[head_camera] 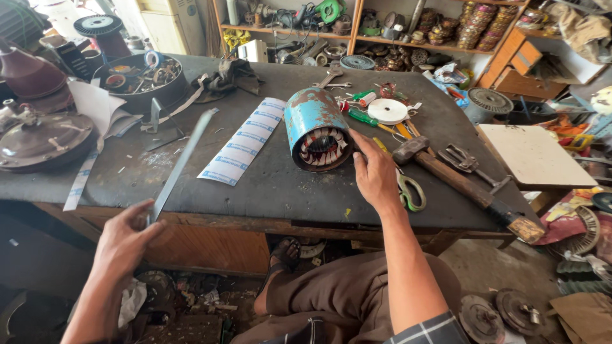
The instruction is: The person uses a hammer and a metal bar to repeatedly strike the interior of a cylindrical motor stator, then rotates and inspects the stator to check the internal windings.
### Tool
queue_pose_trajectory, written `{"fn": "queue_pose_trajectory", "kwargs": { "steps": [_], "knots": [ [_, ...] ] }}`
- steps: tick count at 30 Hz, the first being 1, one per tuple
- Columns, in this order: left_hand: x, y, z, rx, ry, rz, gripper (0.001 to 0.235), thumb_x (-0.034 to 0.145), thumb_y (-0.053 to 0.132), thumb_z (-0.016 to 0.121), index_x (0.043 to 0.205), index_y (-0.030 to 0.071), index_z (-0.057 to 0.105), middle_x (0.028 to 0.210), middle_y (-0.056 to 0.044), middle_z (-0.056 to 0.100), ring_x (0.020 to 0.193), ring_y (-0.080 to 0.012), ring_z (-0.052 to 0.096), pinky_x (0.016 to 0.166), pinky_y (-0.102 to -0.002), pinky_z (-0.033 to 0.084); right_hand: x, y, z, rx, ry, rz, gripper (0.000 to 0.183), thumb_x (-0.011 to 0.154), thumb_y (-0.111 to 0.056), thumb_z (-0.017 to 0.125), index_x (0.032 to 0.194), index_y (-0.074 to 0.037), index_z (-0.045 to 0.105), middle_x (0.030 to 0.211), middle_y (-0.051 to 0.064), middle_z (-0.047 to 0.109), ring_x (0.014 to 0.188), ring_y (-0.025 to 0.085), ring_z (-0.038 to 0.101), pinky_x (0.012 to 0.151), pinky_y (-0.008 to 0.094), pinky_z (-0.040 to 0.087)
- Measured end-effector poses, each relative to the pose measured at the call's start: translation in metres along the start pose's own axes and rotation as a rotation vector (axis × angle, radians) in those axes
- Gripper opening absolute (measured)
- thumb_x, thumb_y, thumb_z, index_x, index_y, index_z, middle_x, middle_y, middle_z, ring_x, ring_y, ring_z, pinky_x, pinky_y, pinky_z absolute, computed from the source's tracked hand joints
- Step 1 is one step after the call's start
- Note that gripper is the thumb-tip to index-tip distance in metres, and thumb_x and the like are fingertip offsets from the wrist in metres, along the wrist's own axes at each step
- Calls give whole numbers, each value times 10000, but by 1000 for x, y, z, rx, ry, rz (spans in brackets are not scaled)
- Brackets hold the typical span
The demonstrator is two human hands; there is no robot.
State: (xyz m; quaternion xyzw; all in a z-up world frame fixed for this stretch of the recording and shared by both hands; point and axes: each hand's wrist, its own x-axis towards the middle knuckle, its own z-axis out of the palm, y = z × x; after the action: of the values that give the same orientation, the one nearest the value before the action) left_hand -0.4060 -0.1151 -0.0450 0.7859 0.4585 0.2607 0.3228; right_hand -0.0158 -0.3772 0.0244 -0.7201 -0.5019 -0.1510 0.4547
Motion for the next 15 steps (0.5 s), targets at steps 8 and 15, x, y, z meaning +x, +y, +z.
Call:
{"fn": "queue_pose_trajectory", "kwargs": {
  "steps": [8,15],
  "knots": [
    [-85,0,41,-971,-350,-285,239,843,140,723,982,42,555,592,-46,485,435,-147,425,355,-287,328,-5,6,18,-29,-9,-115,510,986,0,558,1491,-73,538,1481,150,595,1369,327,568,1180,440,404],
    [-141,35,76,-1266,-609,-483,257,779,14,682,952,46,494,569,-51,523,428,-163,494,355,-291,333,-10,4,19,56,-47,-89,554,983,-13,542,1528,-100,487,1526,138,554,1411,313,534,1179,410,423]
  ]
}}
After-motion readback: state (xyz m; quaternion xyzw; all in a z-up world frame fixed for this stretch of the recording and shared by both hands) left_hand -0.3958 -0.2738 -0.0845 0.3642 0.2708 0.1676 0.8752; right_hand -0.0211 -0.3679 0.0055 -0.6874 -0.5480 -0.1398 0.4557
